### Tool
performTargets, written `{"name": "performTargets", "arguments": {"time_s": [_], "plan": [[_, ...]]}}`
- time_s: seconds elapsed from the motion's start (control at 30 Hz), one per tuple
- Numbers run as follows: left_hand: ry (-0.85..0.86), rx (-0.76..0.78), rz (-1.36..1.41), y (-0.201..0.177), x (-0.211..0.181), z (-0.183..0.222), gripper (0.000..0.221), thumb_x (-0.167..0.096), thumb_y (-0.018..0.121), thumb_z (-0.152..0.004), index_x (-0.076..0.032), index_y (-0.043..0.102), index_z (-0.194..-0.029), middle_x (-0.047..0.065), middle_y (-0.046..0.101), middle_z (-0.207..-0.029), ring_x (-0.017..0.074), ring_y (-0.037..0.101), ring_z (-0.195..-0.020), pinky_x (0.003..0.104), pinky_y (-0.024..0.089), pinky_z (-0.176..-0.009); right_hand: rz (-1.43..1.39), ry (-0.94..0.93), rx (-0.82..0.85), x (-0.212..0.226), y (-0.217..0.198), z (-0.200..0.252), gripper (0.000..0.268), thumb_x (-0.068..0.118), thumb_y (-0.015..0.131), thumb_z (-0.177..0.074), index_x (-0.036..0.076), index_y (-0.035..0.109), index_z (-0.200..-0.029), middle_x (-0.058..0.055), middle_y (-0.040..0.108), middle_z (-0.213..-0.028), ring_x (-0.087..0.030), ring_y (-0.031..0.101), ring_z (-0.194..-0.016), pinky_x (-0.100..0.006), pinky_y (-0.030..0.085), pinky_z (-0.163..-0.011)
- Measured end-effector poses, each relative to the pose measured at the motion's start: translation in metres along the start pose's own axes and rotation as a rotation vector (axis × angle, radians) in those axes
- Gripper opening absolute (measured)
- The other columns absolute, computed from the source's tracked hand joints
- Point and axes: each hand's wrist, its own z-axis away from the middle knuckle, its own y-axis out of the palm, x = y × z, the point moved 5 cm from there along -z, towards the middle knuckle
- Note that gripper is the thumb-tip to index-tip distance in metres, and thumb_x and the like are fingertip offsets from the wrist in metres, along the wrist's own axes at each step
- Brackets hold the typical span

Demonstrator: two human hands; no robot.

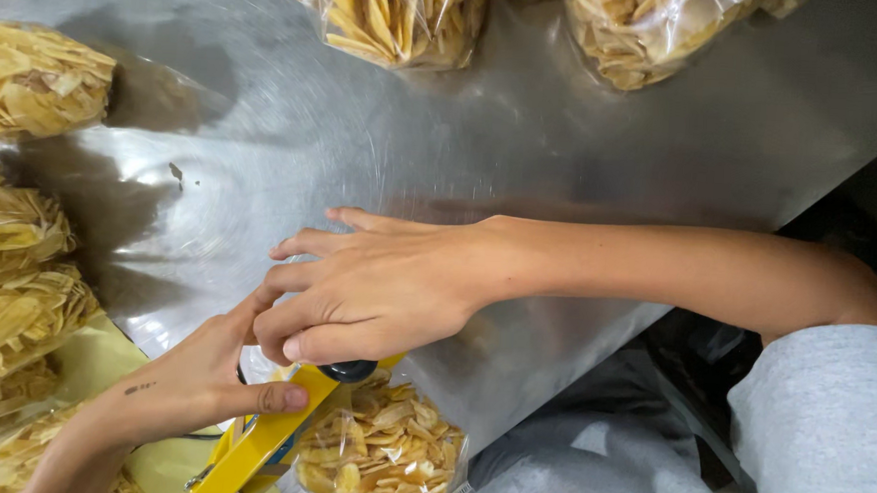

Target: The person repeatedly fills small clear plastic bags with dried banana chips, folds the top, and uses a yellow handheld heat sealer to seal each bag. The sealed bags are then placed on the stainless steel table.

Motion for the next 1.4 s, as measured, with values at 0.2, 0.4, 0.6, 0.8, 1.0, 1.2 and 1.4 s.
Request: {"name": "performTargets", "arguments": {"time_s": [0.2, 0.4, 0.6, 0.8, 1.0, 1.2, 1.4], "plan": [[-0.006, 0.007, -0.098, -0.003, 0.004, -0.003, 0.11, -0.063, 0.077, -0.058, -0.014, 0.043, -0.15, 0.012, 0.064, -0.128, 0.0284, 0.061, -0.121, 0.04, 0.049, -0.102, -0.148, 0.061, 0.002, -0.001, -0.002, 0.001, 0.041, 0.041, 0.036, -0.104, 0.019, 0.065, -0.124, -0.007, 0.057, -0.14, -0.03, 0.05, -0.133, -0.047, 0.051, -0.088], [-0.016, 0.006, -0.113, -0.003, 0.007, -0.004, 0.116, -0.069, 0.081, -0.058, -0.011, 0.042, -0.15, 0.014, 0.065, -0.126, 0.0287, 0.062, -0.12, 0.039, 0.05, -0.101, -0.085, 0.015, -0.042, -0.001, -0.002, 0.002, 0.04, 0.039, 0.037, -0.105, 0.019, 0.066, -0.124, -0.005, 0.058, -0.142, -0.029, 0.054, -0.128, -0.05, 0.047, -0.094], [0.038, 0.001, -0.094, -0.003, 0.007, -0.002, 0.115, -0.067, 0.079, -0.06, -0.008, 0.04, -0.15, 0.016, 0.063, -0.128, 0.029, 0.06, -0.122, 0.039, 0.049, -0.103, -0.073, 0.023, -0.04, 0.0, -0.001, 0.001, 0.041, 0.04, 0.037, -0.105, 0.019, 0.066, -0.125, -0.006, 0.058, -0.141, -0.029, 0.053, -0.127, -0.051, 0.046, -0.093], [-0.004, 0.001, -0.1, -0.003, 0.011, -0.002, 0.116, -0.065, 0.078, -0.058, -0.01, 0.039, -0.152, 0.015, 0.063, -0.129, 0.0286, 0.06, -0.123, 0.04, 0.048, -0.103, -0.063, 0.006, -0.053, -0.001, 0.0, 0.001, 0.041, 0.04, 0.038, -0.105, 0.018, 0.066, -0.126, -0.007, 0.058, -0.142, -0.03, 0.053, -0.127, -0.052, 0.045, -0.094], [0.021, -0.001, -0.099, -0.003, -0.001, -0.001, 0.113, -0.061, 0.079, -0.061, -0.012, 0.039, -0.154, 0.015, 0.062, -0.132, 0.0289, 0.057, -0.126, 0.04, 0.044, -0.106, -0.068, 0.05, -0.009, -0.002, 0.001, 0.0, 0.042, 0.04, 0.038, -0.103, 0.019, 0.067, -0.126, -0.006, 0.059, -0.139, -0.029, 0.053, -0.127, -0.051, 0.044, -0.097], [-0.003, 0.02, 0.073, -0.004, 0.005, 0.006, 0.099, -0.046, 0.084, -0.067, -0.019, 0.044, -0.154, 0.006, 0.065, -0.131, 0.0204, 0.059, -0.126, 0.039, 0.043, -0.109, -0.026, -0.019, -0.01, 0.009, -0.007, -0.005, 0.038, 0.035, 0.041, -0.104, 0.016, 0.07, -0.119, -0.008, 0.059, -0.143, -0.029, 0.047, -0.137, -0.052, 0.035, -0.107], [0.154, -0.053, 0.349, -0.006, 0.026, 0.0, 0.04, -0.02, 0.071, -0.087, -0.007, 0.069, -0.125, 0.004, 0.076, -0.114, 0.0134, 0.071, -0.106, 0.034, 0.055, -0.099, -0.013, -0.016, 0.005, 0.008, -0.004, -0.003, 0.034, 0.031, 0.04, -0.105, 0.013, 0.069, -0.111, -0.008, 0.061, -0.139, -0.029, 0.047, -0.138, -0.052, 0.033, -0.113]]}}
